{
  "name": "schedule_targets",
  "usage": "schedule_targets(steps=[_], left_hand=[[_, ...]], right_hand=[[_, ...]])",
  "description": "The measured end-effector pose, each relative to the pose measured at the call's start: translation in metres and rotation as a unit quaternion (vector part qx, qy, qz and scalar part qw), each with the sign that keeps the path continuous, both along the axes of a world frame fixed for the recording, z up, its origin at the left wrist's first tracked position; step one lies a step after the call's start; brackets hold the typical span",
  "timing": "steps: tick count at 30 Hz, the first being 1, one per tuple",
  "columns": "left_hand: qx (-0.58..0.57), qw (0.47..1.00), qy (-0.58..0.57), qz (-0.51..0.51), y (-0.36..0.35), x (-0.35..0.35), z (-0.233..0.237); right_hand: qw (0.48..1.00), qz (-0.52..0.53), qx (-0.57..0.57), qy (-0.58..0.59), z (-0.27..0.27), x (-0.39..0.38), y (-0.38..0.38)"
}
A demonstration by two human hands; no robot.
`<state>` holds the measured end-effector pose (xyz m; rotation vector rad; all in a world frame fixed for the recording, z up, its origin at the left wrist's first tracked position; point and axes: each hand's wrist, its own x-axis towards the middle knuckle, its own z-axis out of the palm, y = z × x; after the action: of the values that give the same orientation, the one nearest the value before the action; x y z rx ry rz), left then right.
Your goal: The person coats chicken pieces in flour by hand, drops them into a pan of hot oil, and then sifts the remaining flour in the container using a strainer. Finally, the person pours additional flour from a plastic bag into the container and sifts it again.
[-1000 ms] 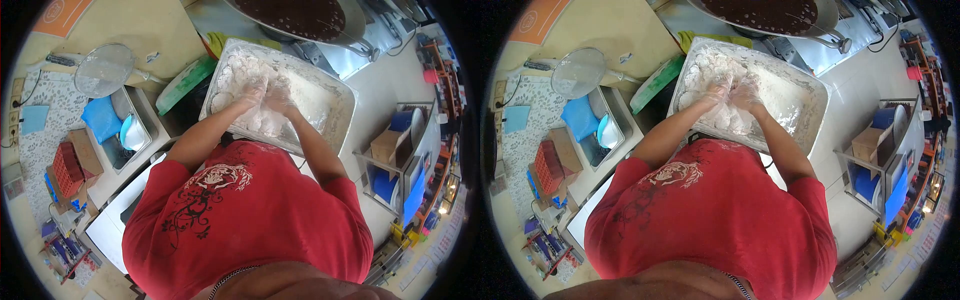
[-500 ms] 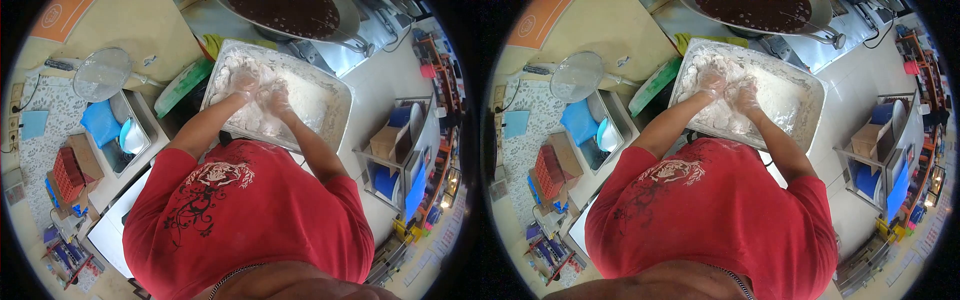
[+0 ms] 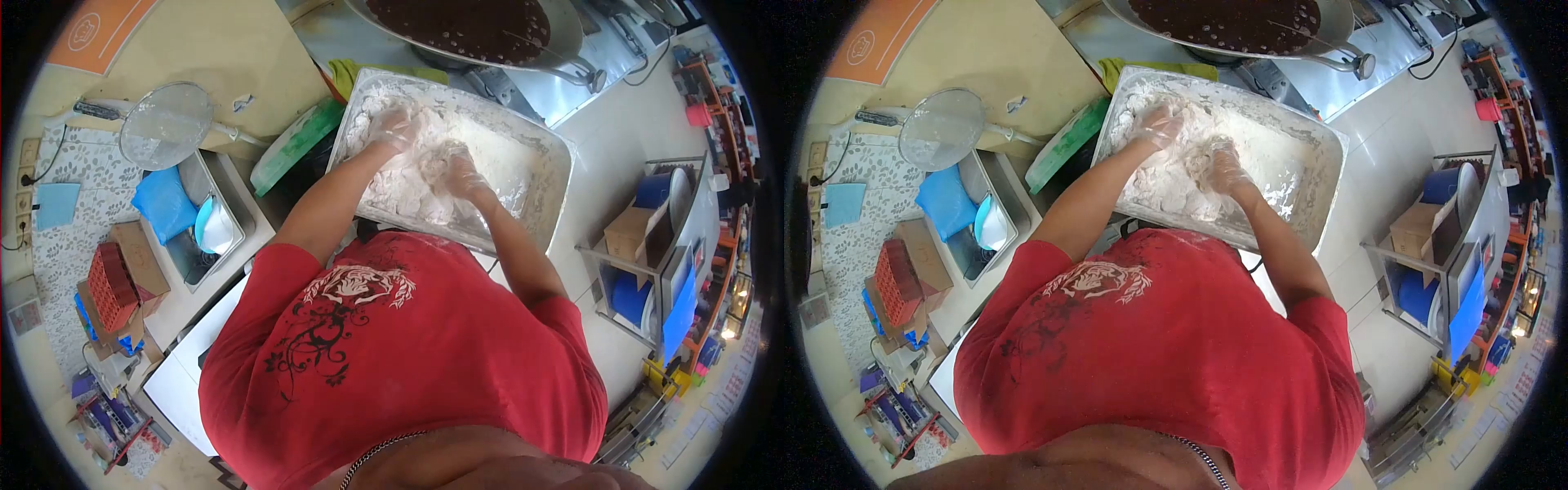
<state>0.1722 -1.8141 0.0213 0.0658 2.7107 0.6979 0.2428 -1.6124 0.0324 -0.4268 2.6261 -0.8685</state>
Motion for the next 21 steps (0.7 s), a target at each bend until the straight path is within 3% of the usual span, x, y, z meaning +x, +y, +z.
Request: schedule_targets(steps=[2, 5, 7, 10, 12, 13, 15, 17, 20, 21], left_hand=[[-0.048, 0.998, 0.013, -0.044, -0.002, 0.001, 0.001], [-0.104, 0.984, 0.072, -0.125, -0.003, 0.004, 0.030], [-0.143, 0.965, 0.066, -0.212, 0.003, 0.010, 0.032], [-0.095, 0.983, 0.069, -0.138, 0.006, -0.004, -0.003], [0.167, 0.985, -0.037, -0.029, -0.001, -0.013, -0.039], [0.075, 0.987, -0.022, -0.139, -0.004, -0.010, -0.024], [-0.091, 0.930, 0.059, -0.350, -0.010, -0.003, 0.008], [-0.279, 0.893, 0.013, -0.353, -0.002, -0.017, -0.015], [-0.198, 0.873, 0.275, -0.350, -0.021, -0.007, -0.013], [-0.175, 0.909, 0.151, -0.347, -0.017, -0.006, -0.014]], right_hand=[[0.998, -0.037, 0.030, -0.033, 0.011, 0.002, -0.003], [0.989, -0.006, -0.128, -0.076, 0.057, 0.003, -0.004], [0.976, -0.042, -0.158, -0.143, 0.012, 0.002, 0.000], [0.987, -0.006, -0.136, -0.087, 0.010, 0.000, 0.004], [0.994, 0.036, -0.102, -0.014, 0.010, -0.004, 0.006], [0.995, 0.052, -0.088, 0.012, -0.001, -0.001, 0.006], [0.996, 0.056, -0.065, 0.008, -0.010, 0.001, 0.007], [0.997, 0.034, -0.046, -0.055, -0.004, -0.001, 0.008], [0.996, 0.075, -0.052, 0.008, 0.036, 0.002, 0.003], [0.996, 0.074, -0.041, -0.012, 0.027, 0.002, 0.005]])
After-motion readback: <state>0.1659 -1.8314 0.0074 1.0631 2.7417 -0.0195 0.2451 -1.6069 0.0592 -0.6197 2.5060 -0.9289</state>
